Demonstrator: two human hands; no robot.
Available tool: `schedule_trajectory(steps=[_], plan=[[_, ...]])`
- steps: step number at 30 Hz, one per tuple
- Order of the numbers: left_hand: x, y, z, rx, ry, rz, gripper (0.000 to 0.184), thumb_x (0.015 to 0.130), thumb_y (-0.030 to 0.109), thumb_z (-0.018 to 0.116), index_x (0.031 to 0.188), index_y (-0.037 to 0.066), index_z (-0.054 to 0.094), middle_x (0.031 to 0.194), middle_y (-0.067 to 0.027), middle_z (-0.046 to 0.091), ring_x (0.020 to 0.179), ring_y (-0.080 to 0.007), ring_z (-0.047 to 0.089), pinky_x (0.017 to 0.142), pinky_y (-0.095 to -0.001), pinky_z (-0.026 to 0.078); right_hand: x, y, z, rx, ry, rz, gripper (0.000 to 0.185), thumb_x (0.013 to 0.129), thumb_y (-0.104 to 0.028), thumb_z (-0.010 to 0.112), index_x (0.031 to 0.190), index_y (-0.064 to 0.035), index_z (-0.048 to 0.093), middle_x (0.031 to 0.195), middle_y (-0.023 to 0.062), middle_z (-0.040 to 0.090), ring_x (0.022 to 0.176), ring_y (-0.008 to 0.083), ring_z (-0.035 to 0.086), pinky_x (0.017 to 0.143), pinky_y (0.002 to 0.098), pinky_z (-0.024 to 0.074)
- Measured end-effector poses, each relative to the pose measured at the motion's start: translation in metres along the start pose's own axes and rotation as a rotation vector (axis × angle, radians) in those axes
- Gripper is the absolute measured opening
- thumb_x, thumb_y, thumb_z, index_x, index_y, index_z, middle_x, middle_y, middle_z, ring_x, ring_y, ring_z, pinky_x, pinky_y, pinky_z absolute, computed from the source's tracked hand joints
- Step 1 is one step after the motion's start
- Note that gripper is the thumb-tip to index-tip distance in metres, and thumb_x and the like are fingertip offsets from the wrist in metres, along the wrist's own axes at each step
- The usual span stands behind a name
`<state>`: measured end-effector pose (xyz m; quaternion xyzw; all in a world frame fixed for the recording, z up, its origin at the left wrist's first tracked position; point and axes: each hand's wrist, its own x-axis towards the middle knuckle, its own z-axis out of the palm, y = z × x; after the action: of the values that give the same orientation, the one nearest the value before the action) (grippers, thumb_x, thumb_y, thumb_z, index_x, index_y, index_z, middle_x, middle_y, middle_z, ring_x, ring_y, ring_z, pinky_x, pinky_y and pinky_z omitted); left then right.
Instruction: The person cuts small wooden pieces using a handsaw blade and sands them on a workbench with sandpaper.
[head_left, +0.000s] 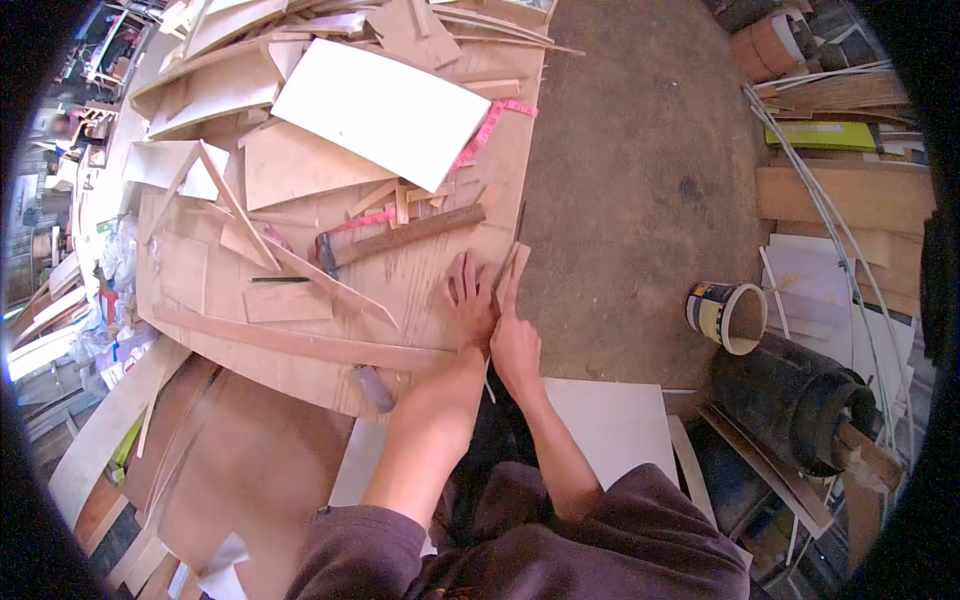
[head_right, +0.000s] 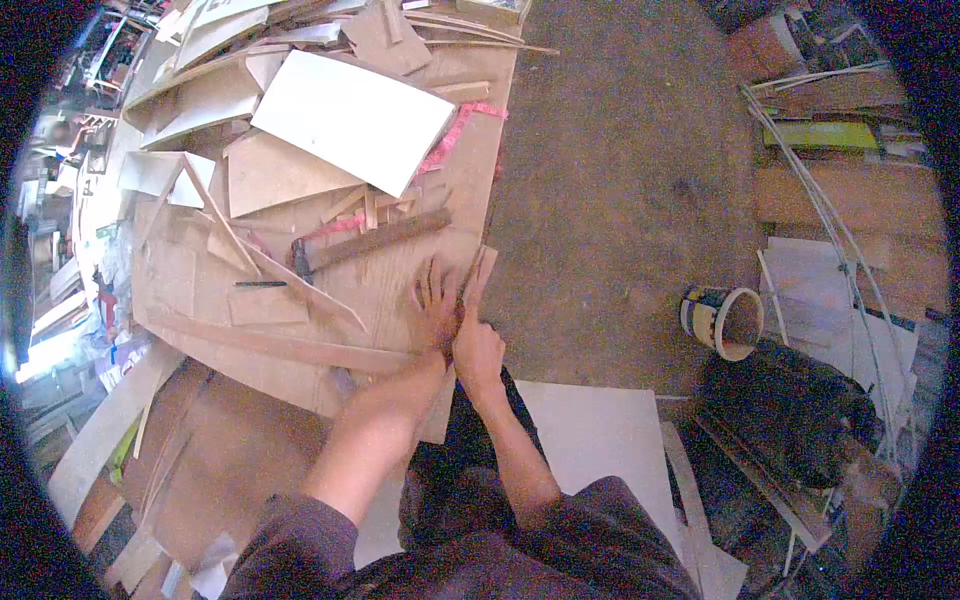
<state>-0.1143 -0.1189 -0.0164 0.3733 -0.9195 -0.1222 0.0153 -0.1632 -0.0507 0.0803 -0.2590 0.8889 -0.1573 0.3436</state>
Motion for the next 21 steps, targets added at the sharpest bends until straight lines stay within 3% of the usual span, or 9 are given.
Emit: schedule_trajectory(steps=[3, 5, 11, 12, 14, 16, 17, 19, 21], plan=[[-0.002, 0.005, -0.008, -0.011, -0.012, -0.002, 0.046, 0.09, 0.027, 0.05, 0.136, 0.021, 0.045, 0.16, -0.0067, 0.024, 0.149, -0.0238, 0.016, 0.113, -0.0544, 0.017, 0.026, 0.0, 0.005, 0.007, 0.047, 0.006, 0.073, 0.092, -0.013, 0.048, 0.151, 0.0, 0.006, 0.081, 0.0294, 0.067, 0.075, 0.0465, 0.067, 0.067, 0.0574, 0.0527], [-0.003, 0.002, -0.01, 0.01, 0.018, -0.003, 0.045, 0.09, 0.027, 0.05, 0.135, 0.021, 0.046, 0.16, -0.0064, 0.024, 0.149, -0.0237, 0.017, 0.112, -0.0542, 0.017, 0.047, 0.006, 0.013, 0.007, 0.122, -0.035, 0.081, 0.092, -0.013, 0.047, 0.152, -0.0036, -0.007, 0.082, 0.0295, 0.067, 0.076, 0.0466, 0.067, 0.069, 0.0584, 0.052], [-0.002, -0.001, 0.016, -0.013, 0.059, 0.008, 0.044, 0.091, 0.028, 0.049, 0.135, 0.02, 0.047, 0.159, -0.0082, 0.024, 0.148, -0.025, 0.02, 0.112, -0.0544, 0.017, -0.004, 0.0, 0.005, -0.021, 0.006, -0.014, 0.077, 0.09, -0.009, 0.049, 0.151, 0.0031, 0.003, 0.078, 0.0326, 0.064, 0.074, 0.0506, 0.063, 0.067, 0.0606, 0.0488], [-0.001, -0.002, 0.017, -0.045, 0.078, 0.01, 0.044, 0.091, 0.027, 0.05, 0.134, 0.02, 0.047, 0.159, -0.0085, 0.025, 0.148, -0.0251, 0.02, 0.112, -0.0545, 0.017, 0.003, -0.001, 0.009, -0.023, 0.053, -0.006, 0.074, 0.09, -0.009, 0.047, 0.152, -0.0026, 0.006, 0.082, 0.028, 0.068, 0.074, 0.046, 0.066, 0.067, 0.0558, 0.0527], [-0.004, -0.003, 0.013, -0.071, 0.1, 0.04, 0.044, 0.09, 0.026, 0.05, 0.134, 0.02, 0.047, 0.159, -0.0087, 0.025, 0.148, -0.0251, 0.02, 0.112, -0.0545, 0.017, 0.038, 0.019, 0.04, -0.013, 0.083, -0.014, 0.077, 0.09, -0.01, 0.047, 0.152, -0.0039, 0.004, 0.081, 0.0278, 0.068, 0.074, 0.046, 0.066, 0.067, 0.0556, 0.0528], [-0.001, -0.003, 0.007, 0.259, -0.008, 0.044, 0.041, 0.09, 0.026, 0.05, 0.131, 0.021, 0.05, 0.158, -0.0077, 0.028, 0.147, -0.0252, 0.022, 0.112, -0.0543, 0.017, 0.044, 0.009, 0.03, 0.006, 0.134, -0.023, 0.079, 0.09, -0.011, 0.048, 0.153, -0.0052, 0.001, 0.081, 0.0276, 0.068, 0.074, 0.0461, 0.066, 0.068, 0.0554, 0.053], [0.001, -0.002, 0.005, 0.258, 0.012, 0.06, 0.041, 0.09, 0.026, 0.05, 0.131, 0.021, 0.05, 0.158, -0.0077, 0.028, 0.147, -0.0252, 0.022, 0.112, -0.0543, 0.017, 0.024, 0.0, 0.01, 0.047, 0.109, -0.008, 0.078, 0.09, -0.011, 0.049, 0.153, -0.0045, 0.003, 0.08, 0.0296, 0.066, 0.074, 0.0477, 0.066, 0.069, 0.0582, 0.0512], [0.0, -0.003, 0.019, -0.119, 0.118, 0.003, 0.042, 0.09, 0.027, 0.051, 0.131, 0.022, 0.05, 0.158, -0.0077, 0.028, 0.148, -0.0253, 0.021, 0.112, -0.0541, 0.016, 0.011, -0.003, -0.007, 0.074, 0.095, 0.004, 0.078, 0.09, -0.011, 0.05, 0.153, -0.0038, 0.005, 0.079, 0.0315, 0.065, 0.074, 0.0494, 0.065, 0.071, 0.061, 0.0494], [-0.001, -0.015, 0.041, -0.021, 0.157, 0.063, 0.055, 0.088, 0.027, 0.055, 0.141, 0.024, 0.042, 0.16, -0.0089, 0.021, 0.149, -0.0281, 0.016, 0.113, -0.0546, 0.014, 0.011, -0.003, -0.004, 0.044, 0.012, 0.064, 0.08, 0.089, -0.012, 0.053, 0.155, -0.0098, 0.009, 0.085, 0.0325, 0.066, 0.078, 0.0498, 0.065, 0.077, 0.058, 0.0527]])
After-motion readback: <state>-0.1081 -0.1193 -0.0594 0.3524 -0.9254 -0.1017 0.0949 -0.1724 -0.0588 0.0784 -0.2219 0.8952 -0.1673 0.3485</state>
